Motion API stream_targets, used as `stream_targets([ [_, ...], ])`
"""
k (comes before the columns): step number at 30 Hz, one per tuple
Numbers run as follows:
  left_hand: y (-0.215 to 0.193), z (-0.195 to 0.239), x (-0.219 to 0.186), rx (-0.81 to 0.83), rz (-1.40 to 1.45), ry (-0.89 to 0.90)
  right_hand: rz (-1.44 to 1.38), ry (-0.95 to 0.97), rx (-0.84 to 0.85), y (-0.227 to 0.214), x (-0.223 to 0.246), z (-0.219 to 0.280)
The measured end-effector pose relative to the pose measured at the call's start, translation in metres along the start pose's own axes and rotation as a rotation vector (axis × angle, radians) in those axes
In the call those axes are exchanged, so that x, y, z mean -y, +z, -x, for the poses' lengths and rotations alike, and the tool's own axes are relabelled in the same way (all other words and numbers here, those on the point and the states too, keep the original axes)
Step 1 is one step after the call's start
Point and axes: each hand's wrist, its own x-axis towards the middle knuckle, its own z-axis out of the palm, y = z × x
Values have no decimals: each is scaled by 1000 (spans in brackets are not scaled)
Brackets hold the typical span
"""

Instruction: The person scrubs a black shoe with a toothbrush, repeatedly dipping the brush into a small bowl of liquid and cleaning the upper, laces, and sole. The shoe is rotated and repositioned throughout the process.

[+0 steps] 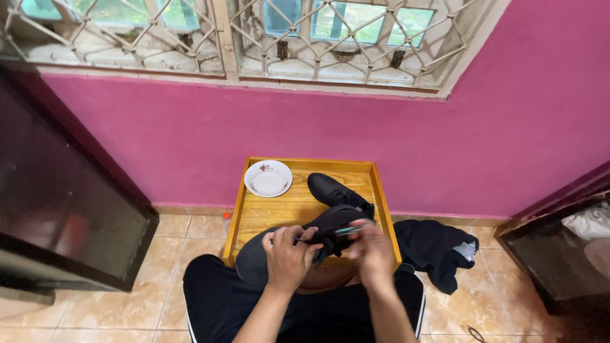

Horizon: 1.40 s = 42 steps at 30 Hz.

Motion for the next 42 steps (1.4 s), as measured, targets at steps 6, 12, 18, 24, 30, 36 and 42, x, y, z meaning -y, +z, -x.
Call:
stream_targets([
  [6, 3, 4, 3, -19, 77, 5, -31, -71, -21, -7, 21, -1],
  [12, 2, 1, -1, -11, 73, 6, 24, -27, -39, -18, 19, -3],
  [18, 7, -2, 1, 9, 94, -7, -48, -30, 99, -35, -4, -14],
  [24, 28, 6, 18, 152, 132, -169, -100, 1, -257, -81, -3, -36],
  [30, 72, 24, 52, 406, 53, -464, -271, 148, -301, -122, -34, -41],
  [36, 90, 32, 82, 440, 459, -988, -456, 307, 98, -124, -116, -46],
  [42, 74, 11, 59, 239, 951, -1469, -12, 487, 162, -96, -164, -28],
])
